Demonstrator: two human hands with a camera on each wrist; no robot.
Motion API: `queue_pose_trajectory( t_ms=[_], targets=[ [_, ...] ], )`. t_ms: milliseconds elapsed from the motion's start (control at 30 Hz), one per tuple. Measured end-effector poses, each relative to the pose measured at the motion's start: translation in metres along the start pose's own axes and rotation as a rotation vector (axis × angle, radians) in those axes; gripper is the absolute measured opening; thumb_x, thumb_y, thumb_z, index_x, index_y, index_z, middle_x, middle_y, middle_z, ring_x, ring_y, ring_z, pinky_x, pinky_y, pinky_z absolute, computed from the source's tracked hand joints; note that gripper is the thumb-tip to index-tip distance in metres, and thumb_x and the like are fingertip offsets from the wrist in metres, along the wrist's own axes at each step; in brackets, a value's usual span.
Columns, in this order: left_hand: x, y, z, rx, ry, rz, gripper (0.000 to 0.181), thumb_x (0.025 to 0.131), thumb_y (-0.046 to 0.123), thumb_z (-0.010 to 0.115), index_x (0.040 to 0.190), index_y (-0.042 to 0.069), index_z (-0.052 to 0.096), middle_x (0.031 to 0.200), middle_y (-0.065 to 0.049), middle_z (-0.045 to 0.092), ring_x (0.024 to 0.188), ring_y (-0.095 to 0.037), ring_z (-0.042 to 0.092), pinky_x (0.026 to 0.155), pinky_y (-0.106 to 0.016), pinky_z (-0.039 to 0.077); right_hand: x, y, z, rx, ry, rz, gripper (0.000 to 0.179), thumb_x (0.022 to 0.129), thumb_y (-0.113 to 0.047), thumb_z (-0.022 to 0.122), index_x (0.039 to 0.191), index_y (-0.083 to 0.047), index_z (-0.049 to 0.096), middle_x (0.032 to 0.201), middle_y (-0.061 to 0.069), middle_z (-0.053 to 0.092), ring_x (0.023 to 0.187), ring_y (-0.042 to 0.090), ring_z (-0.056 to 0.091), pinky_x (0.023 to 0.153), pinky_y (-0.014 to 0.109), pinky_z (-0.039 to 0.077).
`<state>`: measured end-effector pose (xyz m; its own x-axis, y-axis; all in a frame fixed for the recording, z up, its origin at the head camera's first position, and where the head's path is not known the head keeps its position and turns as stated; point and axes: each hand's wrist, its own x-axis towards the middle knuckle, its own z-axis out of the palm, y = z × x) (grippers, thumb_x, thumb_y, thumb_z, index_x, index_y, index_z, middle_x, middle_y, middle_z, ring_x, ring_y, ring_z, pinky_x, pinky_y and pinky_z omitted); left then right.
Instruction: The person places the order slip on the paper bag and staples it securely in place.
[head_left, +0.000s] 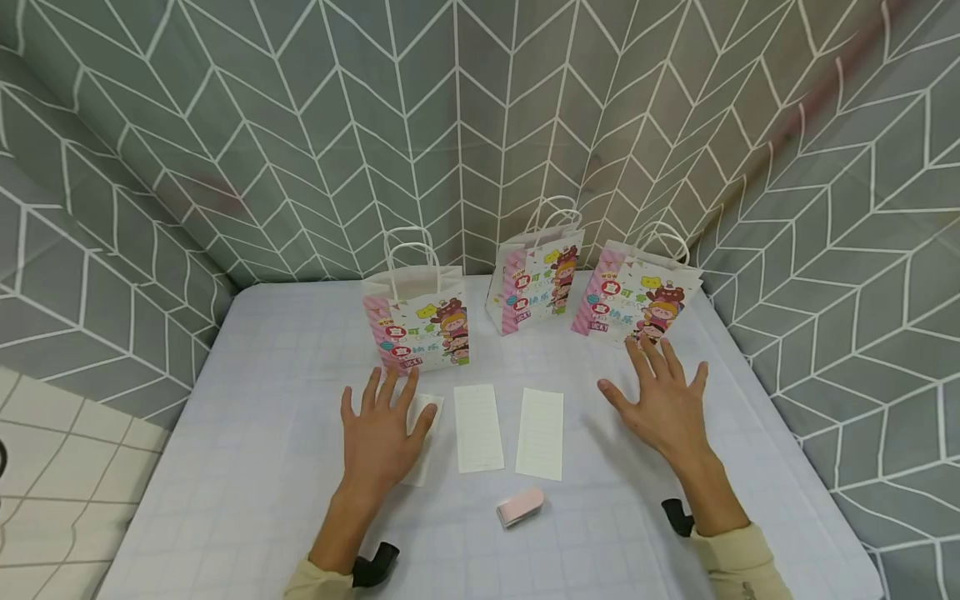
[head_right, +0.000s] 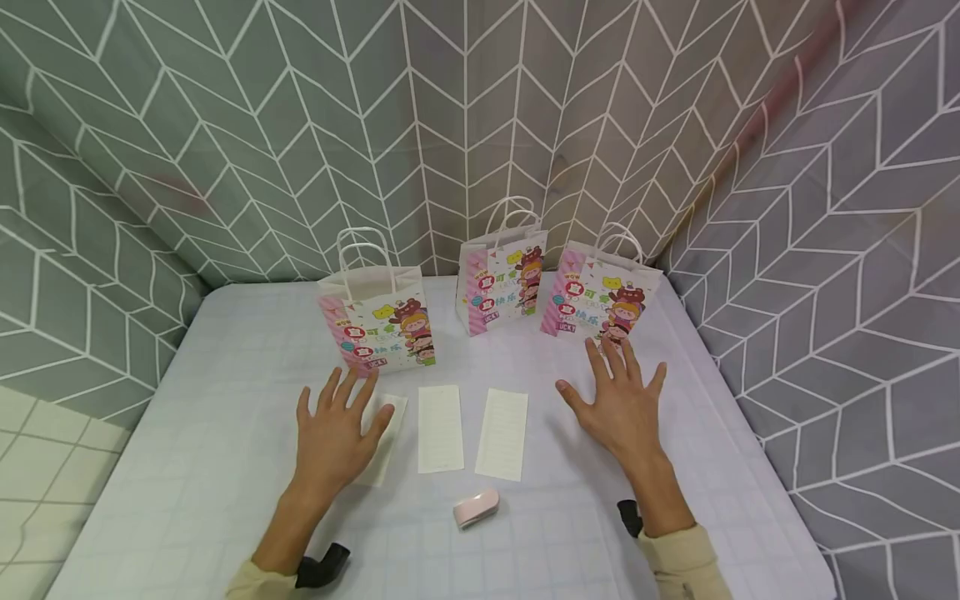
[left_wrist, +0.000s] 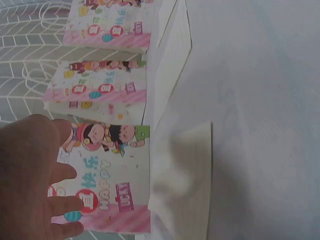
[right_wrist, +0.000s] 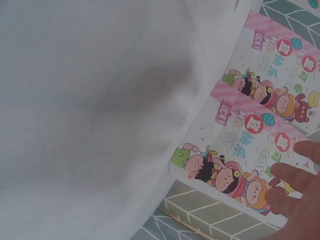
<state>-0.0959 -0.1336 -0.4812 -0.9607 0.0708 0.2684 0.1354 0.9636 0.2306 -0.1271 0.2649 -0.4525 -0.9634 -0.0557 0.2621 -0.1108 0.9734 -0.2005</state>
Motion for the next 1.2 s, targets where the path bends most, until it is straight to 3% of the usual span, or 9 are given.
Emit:
queue_pose_trajectory(
  t_ms=[200,433,667,900,1200],
  targets=[
    [0.007,0.022,0.002,0.03,-0.053,0.046,0.067,0.098,0.06,0.047,0.155,0.024,0.041,0.16,-0.011,0.038,0.147,-0.039,0.032,0.114,-0.069,0.011,0.002,0.008,-0.008,-0.005,0.026,0.007,0.082,0.091,-0.064,0.059,0.152,-0.012,0.041,0.156,0.02,0.039,0.149,0.042,0.023,0.104,0.083,0.003],
    [0.013,0.041,0.009,0.046,-0.042,0.137,0.066,0.098,0.063,0.044,0.153,0.026,0.044,0.16,-0.008,0.038,0.149,-0.034,0.029,0.114,-0.068,0.016,0.009,0.017,-0.01,-0.031,0.008,0.016,0.083,0.091,-0.065,0.057,0.153,-0.012,0.041,0.157,0.021,0.038,0.149,0.043,0.022,0.105,0.082,0.0],
    [0.029,0.064,0.021,0.061,-0.054,0.249,0.065,0.1,0.064,0.041,0.154,0.028,0.043,0.16,-0.008,0.039,0.149,-0.033,0.029,0.114,-0.069,0.016,0.016,0.029,-0.015,-0.065,-0.002,0.034,0.084,0.092,-0.066,0.055,0.153,-0.011,0.039,0.159,0.02,0.034,0.148,0.044,0.022,0.106,0.081,-0.002],
    [0.045,0.079,0.037,0.088,-0.147,0.289,0.065,0.1,0.064,0.039,0.155,0.029,0.04,0.161,-0.006,0.037,0.15,-0.032,0.029,0.116,-0.066,0.012,0.024,0.043,-0.014,-0.038,0.031,0.061,0.08,0.094,-0.061,0.056,0.151,-0.007,0.041,0.157,0.022,0.035,0.147,0.045,0.025,0.106,0.08,-0.005],
    [0.053,0.09,0.057,0.087,-0.239,0.321,0.065,0.099,0.065,0.043,0.153,0.028,0.045,0.156,-0.007,0.044,0.147,-0.032,0.033,0.116,-0.065,0.019,0.037,0.054,-0.005,0.07,0.154,0.078,0.062,0.093,-0.046,0.068,0.137,-0.004,0.055,0.145,0.022,0.049,0.136,0.046,0.041,0.109,0.078,0.001]
  ],
)
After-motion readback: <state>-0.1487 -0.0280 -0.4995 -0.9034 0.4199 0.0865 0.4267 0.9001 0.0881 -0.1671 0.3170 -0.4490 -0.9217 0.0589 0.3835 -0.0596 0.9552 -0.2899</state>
